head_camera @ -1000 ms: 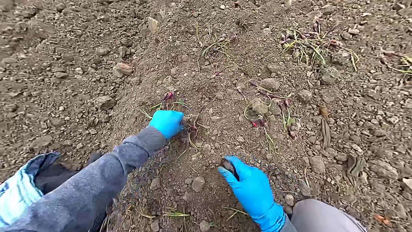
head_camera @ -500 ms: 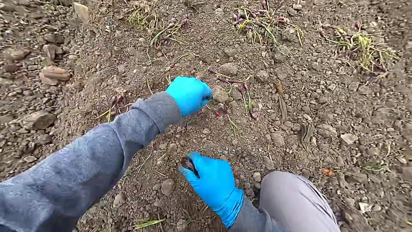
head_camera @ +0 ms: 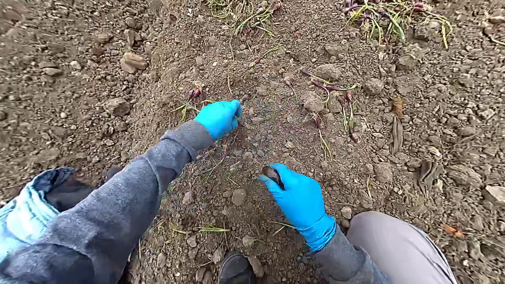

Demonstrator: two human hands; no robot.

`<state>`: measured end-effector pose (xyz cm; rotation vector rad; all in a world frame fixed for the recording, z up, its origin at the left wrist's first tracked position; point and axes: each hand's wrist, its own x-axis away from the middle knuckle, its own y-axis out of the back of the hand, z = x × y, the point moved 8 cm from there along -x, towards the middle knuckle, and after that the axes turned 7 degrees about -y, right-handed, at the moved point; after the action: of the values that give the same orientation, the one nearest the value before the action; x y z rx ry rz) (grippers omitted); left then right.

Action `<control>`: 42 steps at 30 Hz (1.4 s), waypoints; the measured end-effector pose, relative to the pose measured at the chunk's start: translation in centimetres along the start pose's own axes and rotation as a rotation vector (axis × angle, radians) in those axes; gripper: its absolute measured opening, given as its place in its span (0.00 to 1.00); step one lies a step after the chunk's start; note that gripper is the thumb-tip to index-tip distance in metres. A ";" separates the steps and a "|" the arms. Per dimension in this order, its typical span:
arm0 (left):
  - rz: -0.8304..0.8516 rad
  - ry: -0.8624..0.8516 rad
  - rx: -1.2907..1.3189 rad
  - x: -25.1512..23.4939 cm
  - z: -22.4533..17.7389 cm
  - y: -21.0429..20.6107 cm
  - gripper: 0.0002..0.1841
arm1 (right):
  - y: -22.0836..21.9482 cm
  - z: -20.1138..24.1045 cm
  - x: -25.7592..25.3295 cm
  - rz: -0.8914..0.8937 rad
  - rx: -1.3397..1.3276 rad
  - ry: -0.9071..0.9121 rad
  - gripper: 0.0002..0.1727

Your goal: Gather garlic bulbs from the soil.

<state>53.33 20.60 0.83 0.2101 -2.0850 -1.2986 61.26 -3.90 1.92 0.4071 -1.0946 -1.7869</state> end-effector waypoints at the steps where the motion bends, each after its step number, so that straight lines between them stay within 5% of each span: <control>1: -0.037 0.017 -0.007 1.2 1.9 0.1 0.11 | 0.0 -0.1 -0.1 0.030 0.002 -0.019 0.23; 5: -0.028 0.136 0.114 6.3 7.7 -1.5 0.17 | 0.4 -0.7 -0.4 0.337 -0.092 -0.189 0.25; 10: -0.036 0.175 0.499 9.0 7.8 -4.5 0.10 | 10.0 5.7 1.3 0.042 -0.416 0.059 0.18; 13: -0.074 0.114 0.313 7.0 6.2 -4.1 0.14 | 14.5 9.1 1.1 -0.039 -0.637 0.280 0.18; 16: 0.067 0.070 -0.096 3.9 5.0 -5.6 0.16 | 11.8 10.2 -1.1 -0.124 -0.423 0.255 0.14; 19: 0.125 -0.066 -0.286 3.2 4.3 -6.3 0.15 | 3.1 6.5 -5.3 0.008 -0.100 0.014 0.19; 24: -0.174 -0.094 -0.038 7.1 4.6 -2.6 0.09 | -0.4 4.4 -7.2 0.110 0.013 -0.080 0.22; 29: 0.024 0.214 0.225 8.9 2.7 -8.6 0.13 | -0.2 4.7 -7.0 0.099 0.006 -0.107 0.22; 32: -0.028 0.290 0.345 9.6 2.4 -10.5 0.12 | 0.2 5.1 -6.5 0.089 -0.009 -0.063 0.22; 36: -0.235 0.349 0.546 14.1 7.4 -7.9 0.12 | 0.1 4.8 -6.9 0.085 0.027 -0.043 0.23; 42: -0.378 0.705 0.559 25.1 24.5 -6.6 0.14 | -0.8 7.7 -9.1 0.383 0.200 0.006 0.26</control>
<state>17.85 23.92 -0.49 1.1689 -1.7570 -0.6367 59.93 7.82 3.76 0.2966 -1.2584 -1.3459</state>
